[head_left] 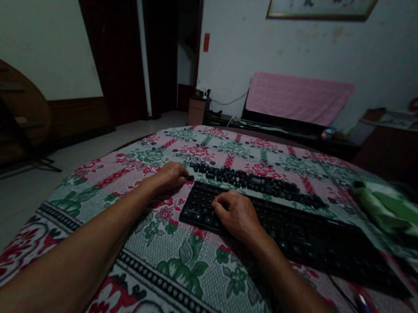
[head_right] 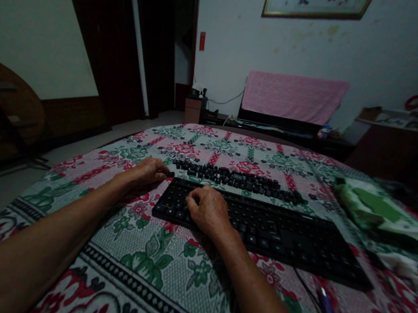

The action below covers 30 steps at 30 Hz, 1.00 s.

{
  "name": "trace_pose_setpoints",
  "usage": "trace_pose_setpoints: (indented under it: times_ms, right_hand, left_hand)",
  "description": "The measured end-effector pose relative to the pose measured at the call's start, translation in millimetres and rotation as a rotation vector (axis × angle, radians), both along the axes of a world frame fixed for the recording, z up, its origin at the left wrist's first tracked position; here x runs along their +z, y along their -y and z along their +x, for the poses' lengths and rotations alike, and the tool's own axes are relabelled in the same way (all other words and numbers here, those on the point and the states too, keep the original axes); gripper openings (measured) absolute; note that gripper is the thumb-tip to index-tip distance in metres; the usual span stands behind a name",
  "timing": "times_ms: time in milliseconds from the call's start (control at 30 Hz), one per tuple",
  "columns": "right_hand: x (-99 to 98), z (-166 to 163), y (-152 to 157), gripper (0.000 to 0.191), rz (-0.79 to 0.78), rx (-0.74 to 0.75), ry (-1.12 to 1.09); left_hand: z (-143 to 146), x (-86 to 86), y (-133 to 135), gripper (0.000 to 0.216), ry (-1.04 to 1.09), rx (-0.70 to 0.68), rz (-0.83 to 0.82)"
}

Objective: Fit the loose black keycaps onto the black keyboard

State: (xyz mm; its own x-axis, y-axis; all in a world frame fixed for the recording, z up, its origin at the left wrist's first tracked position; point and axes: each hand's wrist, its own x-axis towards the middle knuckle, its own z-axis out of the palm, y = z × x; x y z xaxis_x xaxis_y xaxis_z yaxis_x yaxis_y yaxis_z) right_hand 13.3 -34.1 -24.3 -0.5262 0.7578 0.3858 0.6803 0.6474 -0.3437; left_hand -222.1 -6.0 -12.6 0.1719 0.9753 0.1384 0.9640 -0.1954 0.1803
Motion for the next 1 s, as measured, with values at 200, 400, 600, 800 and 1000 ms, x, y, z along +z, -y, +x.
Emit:
trace_pose_setpoints:
  times_ms: [200, 400, 600, 800, 1000]
  right_hand:
    - [-0.9, -0.1, 0.3, 0.023, 0.004, 0.000, -0.007]
    - [-1.8, 0.2, -1.1, 0.022, 0.014, 0.017, -0.009]
    - [2.1, -0.6, 0.0, 0.019, 0.004, 0.065, -0.093]
    - [6.9, -6.9, 9.3, 0.024, 0.002, 0.146, -0.183]
    - [5.8, -11.4, 13.9, 0.019, -0.006, 0.215, -0.099]
  left_hand:
    - [-2.8, -8.1, -3.4, 0.023, 0.115, 0.024, 0.014]
    - [-4.7, 2.8, 13.2, 0.029, 0.628, 0.088, -0.267]
    - [4.7, 40.7, 34.0, 0.026, 0.719, -0.159, -0.574]
    - [24.0, 46.2, 42.9, 0.021, 0.504, -0.255, -0.678]
    - [28.5, 32.2, 37.8, 0.025, 0.385, -0.244, -0.632]
